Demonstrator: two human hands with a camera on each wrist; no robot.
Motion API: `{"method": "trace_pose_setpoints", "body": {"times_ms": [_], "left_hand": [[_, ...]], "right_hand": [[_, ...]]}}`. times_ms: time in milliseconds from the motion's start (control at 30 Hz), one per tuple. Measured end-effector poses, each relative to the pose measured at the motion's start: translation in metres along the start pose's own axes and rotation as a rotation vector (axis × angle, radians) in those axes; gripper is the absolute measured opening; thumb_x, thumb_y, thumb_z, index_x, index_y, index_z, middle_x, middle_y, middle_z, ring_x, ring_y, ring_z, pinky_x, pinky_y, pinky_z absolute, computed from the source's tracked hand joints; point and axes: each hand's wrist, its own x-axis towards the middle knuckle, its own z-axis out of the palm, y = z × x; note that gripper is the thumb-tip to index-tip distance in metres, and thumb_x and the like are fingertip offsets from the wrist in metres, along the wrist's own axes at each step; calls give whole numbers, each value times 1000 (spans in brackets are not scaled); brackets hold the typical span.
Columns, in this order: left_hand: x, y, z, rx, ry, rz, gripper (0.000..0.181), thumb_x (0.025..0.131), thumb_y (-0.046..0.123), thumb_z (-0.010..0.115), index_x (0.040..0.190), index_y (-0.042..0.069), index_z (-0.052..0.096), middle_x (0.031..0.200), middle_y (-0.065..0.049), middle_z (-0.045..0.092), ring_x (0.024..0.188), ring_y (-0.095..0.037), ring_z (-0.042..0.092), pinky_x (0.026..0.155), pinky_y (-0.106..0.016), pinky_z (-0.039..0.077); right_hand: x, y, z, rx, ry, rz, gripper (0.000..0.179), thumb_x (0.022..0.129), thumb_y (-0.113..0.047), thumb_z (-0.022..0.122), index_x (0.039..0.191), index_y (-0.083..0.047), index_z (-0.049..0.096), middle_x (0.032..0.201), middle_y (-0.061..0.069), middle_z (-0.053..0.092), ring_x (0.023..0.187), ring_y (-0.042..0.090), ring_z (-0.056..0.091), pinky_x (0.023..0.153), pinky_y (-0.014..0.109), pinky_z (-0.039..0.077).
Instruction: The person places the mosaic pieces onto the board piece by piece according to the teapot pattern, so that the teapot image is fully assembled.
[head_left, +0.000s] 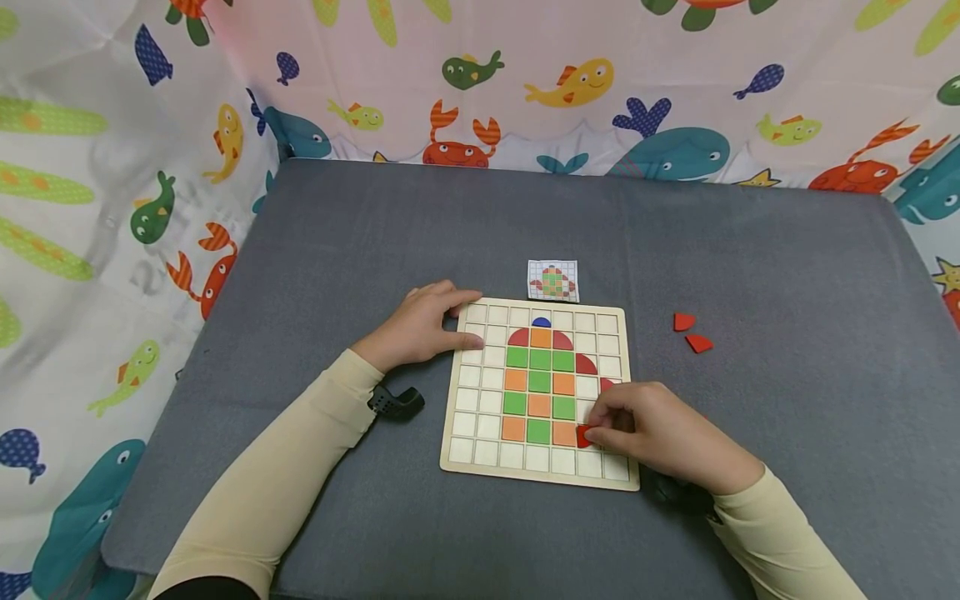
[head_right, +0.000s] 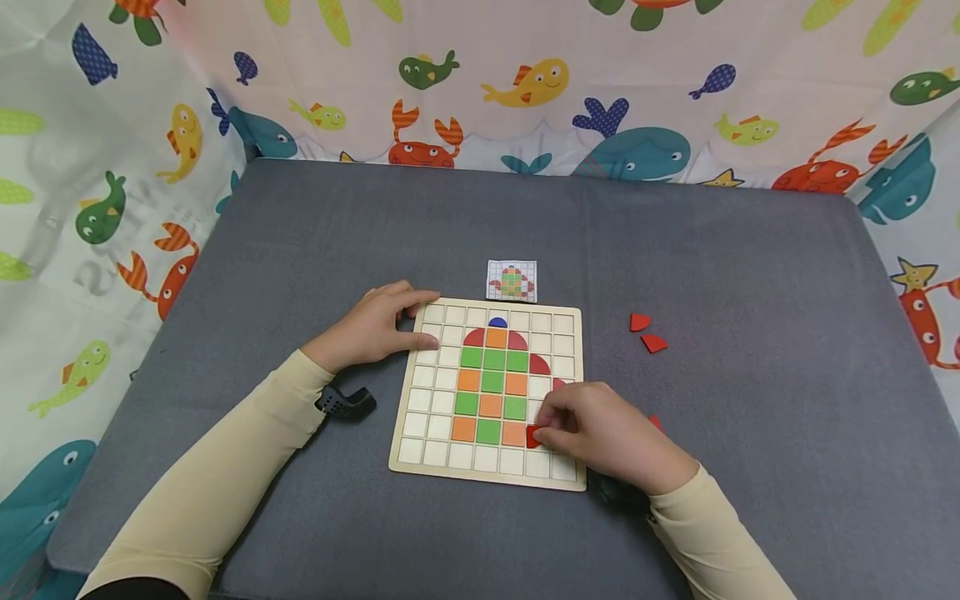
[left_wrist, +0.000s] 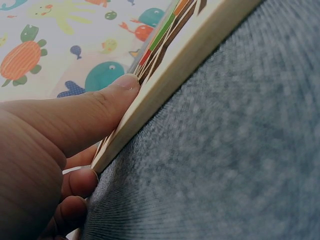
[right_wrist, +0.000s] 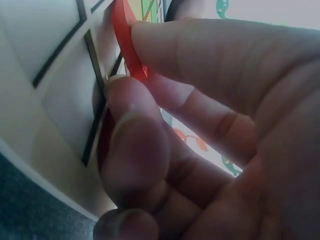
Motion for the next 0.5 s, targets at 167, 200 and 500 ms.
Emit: {"method": "trace_pose_setpoints", "body": {"times_ms": [167,200,500], "left_hand": [[0,-1,0,1,-1,1,75,88,48,85,151,16,60,94,-1,50,82,-19,42,89,-43,28],[0,-1,1,1,-1,1,75,88,48,85,151,16,59,94,-1,50,83,-19,42,89,-43,28],[0,-2,0,-4,-1,4,75,88,48,85,151,17,59,94,-1,50,83,-19,42,90,-44,28]], "right_hand": [[1,3,2,-23,15,-12,18,92,-13,83,85,-28,74,78,-16,66,69,1,58,63,23,50],[2,3,2,-29,18,-15,19,92,-14,83,84,-28,74,78,-17,66,69,1,58,63,23,49],[3,4,3,-71,47,-28,20,91,-17,85,82,-28,71,77,-19,65,68,0,56,62,23,48]]}}
